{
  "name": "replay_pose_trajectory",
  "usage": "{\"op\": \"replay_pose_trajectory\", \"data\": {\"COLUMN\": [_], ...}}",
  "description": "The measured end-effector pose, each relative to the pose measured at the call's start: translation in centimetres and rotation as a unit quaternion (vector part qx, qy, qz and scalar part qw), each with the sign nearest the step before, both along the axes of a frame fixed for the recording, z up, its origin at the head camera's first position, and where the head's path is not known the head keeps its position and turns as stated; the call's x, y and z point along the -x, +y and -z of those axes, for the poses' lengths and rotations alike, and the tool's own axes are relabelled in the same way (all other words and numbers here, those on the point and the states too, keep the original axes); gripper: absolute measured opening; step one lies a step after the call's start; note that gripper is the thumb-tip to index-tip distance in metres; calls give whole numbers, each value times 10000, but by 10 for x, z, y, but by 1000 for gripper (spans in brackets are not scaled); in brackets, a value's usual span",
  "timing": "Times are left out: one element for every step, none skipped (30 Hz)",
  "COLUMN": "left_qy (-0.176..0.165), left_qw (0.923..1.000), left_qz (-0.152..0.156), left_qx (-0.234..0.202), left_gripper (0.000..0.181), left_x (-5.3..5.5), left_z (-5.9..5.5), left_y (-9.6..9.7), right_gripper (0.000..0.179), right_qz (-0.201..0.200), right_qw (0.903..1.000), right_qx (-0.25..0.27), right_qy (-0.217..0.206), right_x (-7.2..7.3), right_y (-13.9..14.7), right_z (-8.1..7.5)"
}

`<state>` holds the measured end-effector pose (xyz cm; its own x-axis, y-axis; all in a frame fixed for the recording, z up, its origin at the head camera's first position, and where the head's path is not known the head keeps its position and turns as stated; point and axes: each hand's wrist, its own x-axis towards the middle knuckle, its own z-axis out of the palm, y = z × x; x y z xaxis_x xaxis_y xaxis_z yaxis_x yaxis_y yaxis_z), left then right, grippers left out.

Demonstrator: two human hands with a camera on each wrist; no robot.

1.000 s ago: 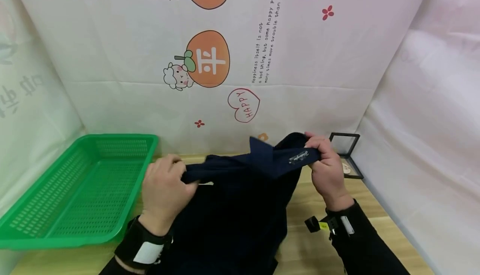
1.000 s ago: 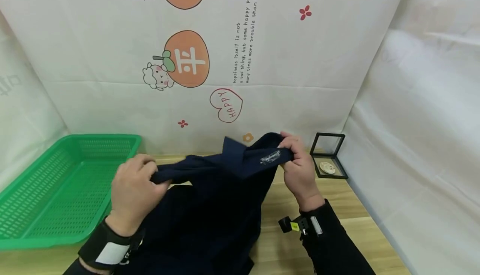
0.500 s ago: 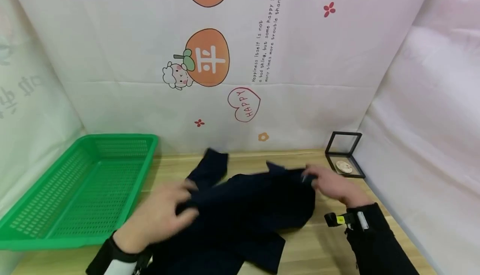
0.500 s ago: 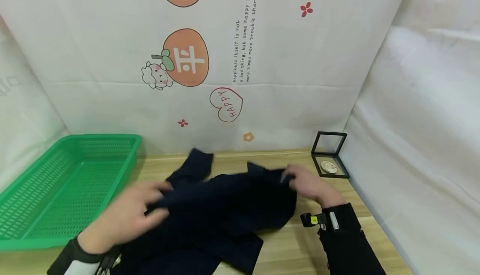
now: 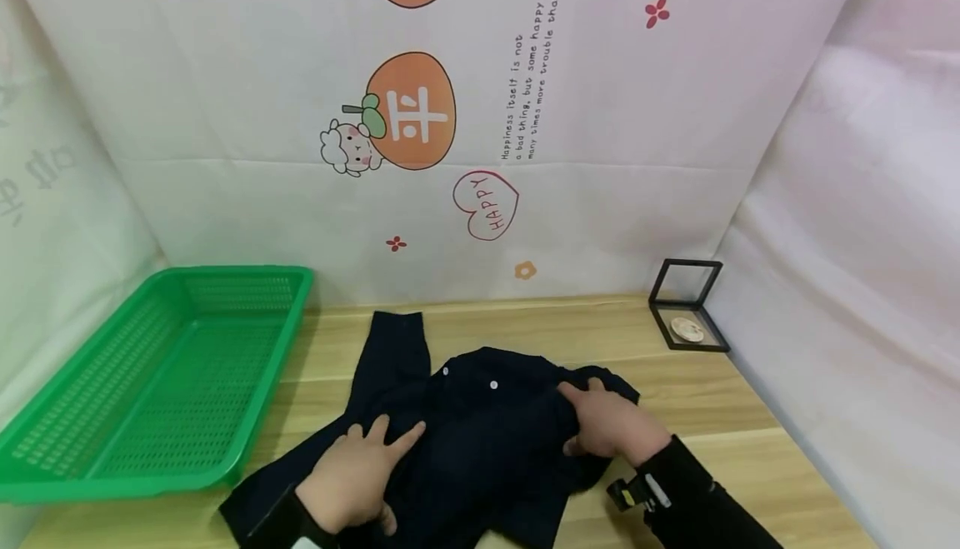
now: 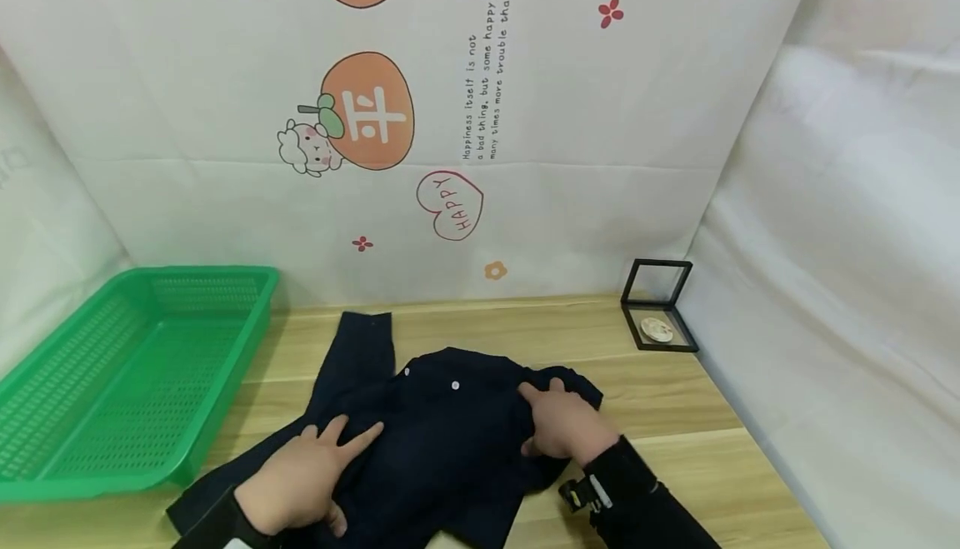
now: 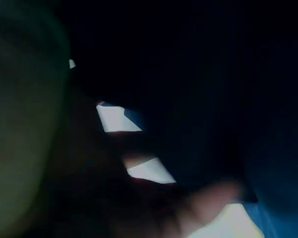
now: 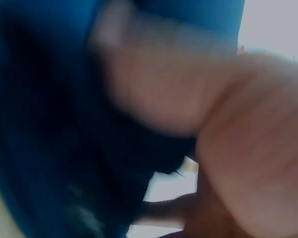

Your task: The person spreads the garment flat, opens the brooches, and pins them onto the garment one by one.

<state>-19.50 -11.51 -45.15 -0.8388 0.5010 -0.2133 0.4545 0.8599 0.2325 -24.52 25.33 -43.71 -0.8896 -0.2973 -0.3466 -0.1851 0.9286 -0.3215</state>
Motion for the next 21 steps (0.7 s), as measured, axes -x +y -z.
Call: {"op": "replay_pose_trajectory", "data": {"left_qy": [128,305,509,670,830,1040,1257,1467,1673,1933,2284,2682,3096,3534,3929,4274,4508,4556,4429,4051,3404], "left_qw": [9999,9994,9982,9969,9953,9931,9907,9882,9853,9808,9728,9613,9465,9278,9078,8880,8732,8691,8769,8976,9275], "left_qz": [63,170,310,413,483,529,511,426,290,93,-121,-328,-517,-671,-795,-880,-887,-835,-736,-614,-437], "left_qx": [42,35,4,-56,-76,-78,-91,-110,-172,-251,-357,-543,-753,-991,-1236,-1450,-1624,-1736,-1720,-1627,-1483], "left_gripper": [88,75,62,50,41,36,34,34,35,37,40,43,45,48,49,49,47,43,38,34,32], "left_x": [1,2,3,4,5,6,7,9,11,12,14,15,16,16,16,15,13,10,7,3,-1], "left_z": [3,5,7,8,8,9,8,7,5,1,-3,-7,-13,-18,-23,-29,-33,-37,-41,-44,-47], "left_y": [0,-1,-2,-3,-5,-7,-8,-10,-12,-15,-17,-19,-22,-24,-26,-27,-29,-29,-29,-29,-30], "right_gripper": [74,64,56,50,47,46,47,48,50,52,52,53,54,55,56,57,55,56,57,57,58], "right_qz": [-89,-197,-303,-392,-494,-533,-552,-563,-560,-528,-482,-394,-312,-237,-164,-68,29,87,148,229,335], "right_qw": [9998,9987,9968,9946,9919,9898,9877,9856,9831,9795,9745,9681,9598,9496,9374,9261,9183,9161,9225,9323,9440], "right_qx": [-36,-80,-90,-76,-50,34,94,150,238,357,465,592,732,889,1046,1198,1280,1327,1329,1260,1141], "right_qy": [198,464,738,959,1166,1323,1458,1587,1727,1912,2140,2405,2693,2997,3317,3578,3746,3781,3620,3382,3077], "right_x": [0,0,0,0,0,1,2,2,3,4,4,5,6,6,6,6,5,4,3,1,0], "right_y": [0,1,2,5,8,12,15,18,21,23,25,27,29,31,33,35,37,40,43,46,49], "right_z": [4,7,9,10,11,10,9,7,4,2,-2,-5,-8,-12,-15,-19,-23,-26,-30,-33,-35]}}
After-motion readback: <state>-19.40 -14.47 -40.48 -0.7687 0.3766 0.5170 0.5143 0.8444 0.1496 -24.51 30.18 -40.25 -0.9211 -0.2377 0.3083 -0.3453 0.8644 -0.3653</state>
